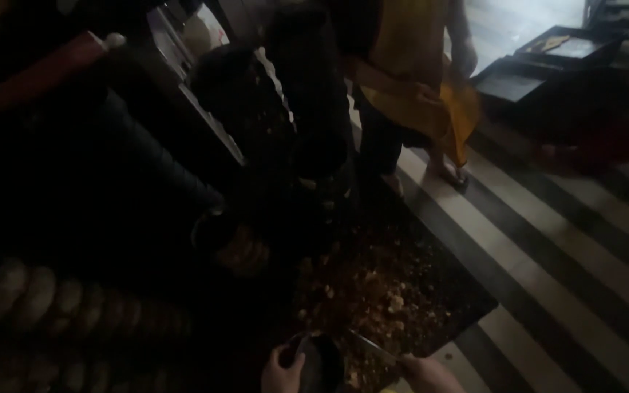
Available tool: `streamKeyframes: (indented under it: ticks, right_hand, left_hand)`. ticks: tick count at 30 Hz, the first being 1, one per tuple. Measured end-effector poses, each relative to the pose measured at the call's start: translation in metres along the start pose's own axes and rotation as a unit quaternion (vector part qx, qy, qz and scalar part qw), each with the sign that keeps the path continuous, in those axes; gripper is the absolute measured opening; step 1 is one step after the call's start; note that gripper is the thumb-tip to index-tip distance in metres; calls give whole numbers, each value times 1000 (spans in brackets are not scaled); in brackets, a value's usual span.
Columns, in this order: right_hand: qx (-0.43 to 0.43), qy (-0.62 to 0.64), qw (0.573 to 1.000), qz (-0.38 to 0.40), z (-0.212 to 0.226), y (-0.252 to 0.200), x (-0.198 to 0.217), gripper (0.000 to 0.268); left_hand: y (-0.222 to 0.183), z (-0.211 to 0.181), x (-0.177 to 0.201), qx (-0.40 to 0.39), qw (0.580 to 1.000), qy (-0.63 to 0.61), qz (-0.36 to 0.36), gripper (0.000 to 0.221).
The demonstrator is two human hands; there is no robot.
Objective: The recorder uses a knife to scrape out the inside of a coconut shell over a table covered in coconut shavings.
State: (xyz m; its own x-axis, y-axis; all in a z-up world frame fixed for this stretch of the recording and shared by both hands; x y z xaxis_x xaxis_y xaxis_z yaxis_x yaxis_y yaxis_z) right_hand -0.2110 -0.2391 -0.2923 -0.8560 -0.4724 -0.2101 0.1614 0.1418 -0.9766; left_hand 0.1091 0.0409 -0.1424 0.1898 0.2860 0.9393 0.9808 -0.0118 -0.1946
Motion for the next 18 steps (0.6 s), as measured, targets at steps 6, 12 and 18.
streamKeyframes:
  ticks: [6,12,18]
  right_hand:
    - [209,-149,963,83,16,9,-8,37]
    - [399,-490,774,-44,22,-107,-39,35]
    - [404,-514,754,-60,22,-124,-44,34]
  left_hand:
    - [6,2,-34,-66,990,-122,-13,83]
    - [-10,4,-59,-127,973,-190,14,86]
    - [-21,-9,-61,-231,939,-248,-59,86]
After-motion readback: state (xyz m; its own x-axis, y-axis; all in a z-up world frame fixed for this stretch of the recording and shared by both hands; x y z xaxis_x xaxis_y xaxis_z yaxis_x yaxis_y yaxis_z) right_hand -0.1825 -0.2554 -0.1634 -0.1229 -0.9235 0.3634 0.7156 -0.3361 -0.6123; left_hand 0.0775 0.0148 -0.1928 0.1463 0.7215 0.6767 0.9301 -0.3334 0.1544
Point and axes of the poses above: each hand's wrist, its own y-axis towards the middle knuckle, its own x-axis out of the back of the hand, z = x × y, the point moved 7 cm from there along y, towards the middle knuckle, and after that the axes turned 12 degrees about -z, right-handed, at the moved point
